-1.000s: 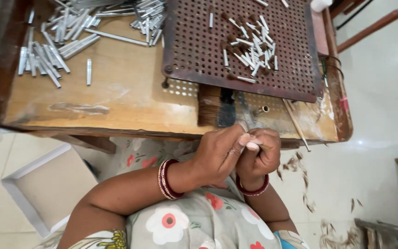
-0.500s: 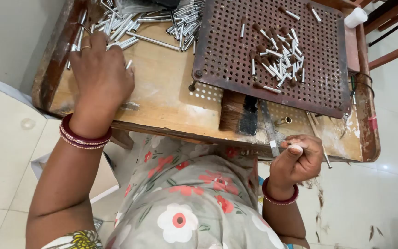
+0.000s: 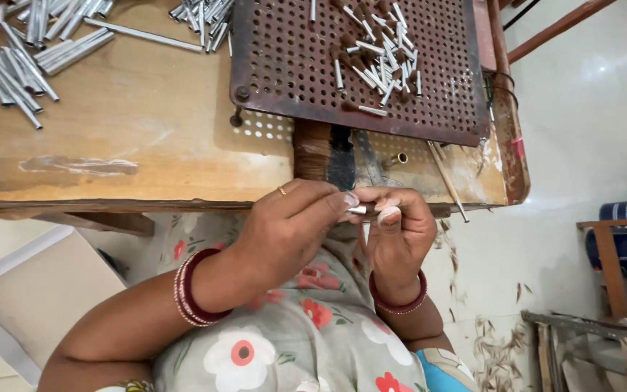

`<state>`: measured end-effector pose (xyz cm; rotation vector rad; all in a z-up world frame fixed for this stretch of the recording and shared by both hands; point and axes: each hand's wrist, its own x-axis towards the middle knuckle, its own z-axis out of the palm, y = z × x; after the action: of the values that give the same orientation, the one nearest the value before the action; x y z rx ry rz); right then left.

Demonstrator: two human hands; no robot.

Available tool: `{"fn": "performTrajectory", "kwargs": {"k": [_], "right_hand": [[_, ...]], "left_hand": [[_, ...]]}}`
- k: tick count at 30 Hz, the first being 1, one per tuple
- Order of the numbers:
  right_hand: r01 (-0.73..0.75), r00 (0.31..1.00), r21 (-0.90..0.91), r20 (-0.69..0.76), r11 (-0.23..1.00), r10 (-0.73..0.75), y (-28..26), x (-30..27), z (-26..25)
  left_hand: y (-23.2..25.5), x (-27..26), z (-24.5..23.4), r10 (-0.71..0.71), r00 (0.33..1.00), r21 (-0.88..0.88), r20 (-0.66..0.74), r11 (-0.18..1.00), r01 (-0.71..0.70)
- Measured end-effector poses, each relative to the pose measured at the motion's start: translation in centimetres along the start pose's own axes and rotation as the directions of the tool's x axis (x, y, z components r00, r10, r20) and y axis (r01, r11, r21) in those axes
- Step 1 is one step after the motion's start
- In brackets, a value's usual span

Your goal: The recorder applies a white paste or powder to the ends of small metal tubes and organizes them on a specialized workbench tray.

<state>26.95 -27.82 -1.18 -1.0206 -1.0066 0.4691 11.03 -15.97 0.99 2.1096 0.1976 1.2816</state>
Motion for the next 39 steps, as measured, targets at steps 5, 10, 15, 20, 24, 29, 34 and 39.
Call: {"fn": "performTrajectory", "kwargs": {"k": [5, 10, 15, 20, 24, 29, 34, 39], "right_hand": [[-0.022, 0.998, 0.076, -0.051, 0.997, 0.026, -0.5, 0.0, -0.2], [0.036, 0.997, -0.06, -0.059, 0.998, -0.04, -0.1, -0.7, -0.7], [0.056, 0.996, -0.166, -0.052, 0.985, -0.065, -0.6, -1.2, -1.1], [0.158, 0.985, -0.393, -0.001, 0.906, -0.172, -2.2, -0.9, -1.2], [0.248, 0.969, -0.565, 0.156, 0.787, -0.193, -4.0, 0.2, -1.6], [0.22, 0.968, -0.562, 0.225, 0.797, -0.109, -4.9, 1.4, -1.5], [0.103, 0.948, -0.408, 0.315, 0.907, 0.034, -6.4, 2.6, 0.2], [0.084, 0.996, -0.269, 0.049, 0.96, -0.073, -2.2, -1.0, -4.0]], "left_hand": [[-0.7, -0.5, 2.1, 0.008, 0.999, -0.102, -0.046, 0.995, -0.012], [-0.6, -0.6, 2.2, 0.003, 0.999, -0.108, -0.033, 0.994, -0.007], [0.0, -0.8, 2.3, -0.005, 1.0, -0.094, -0.029, 0.996, 0.002], [0.5, -0.7, 2.1, -0.014, 1.0, -0.097, -0.027, 0.995, 0.011], [0.3, -0.6, 2.0, -0.035, 0.999, -0.109, -0.011, 0.993, 0.034], [0.1, 0.1, 1.4, -0.043, 0.999, -0.126, 0.019, 0.991, 0.045], [0.6, 0.2, 0.7, -0.051, 0.999, -0.097, 0.002, 0.994, 0.051], [0.5, -0.6, 1.4, -0.05, 0.998, -0.117, -0.027, 0.992, 0.046]]}}
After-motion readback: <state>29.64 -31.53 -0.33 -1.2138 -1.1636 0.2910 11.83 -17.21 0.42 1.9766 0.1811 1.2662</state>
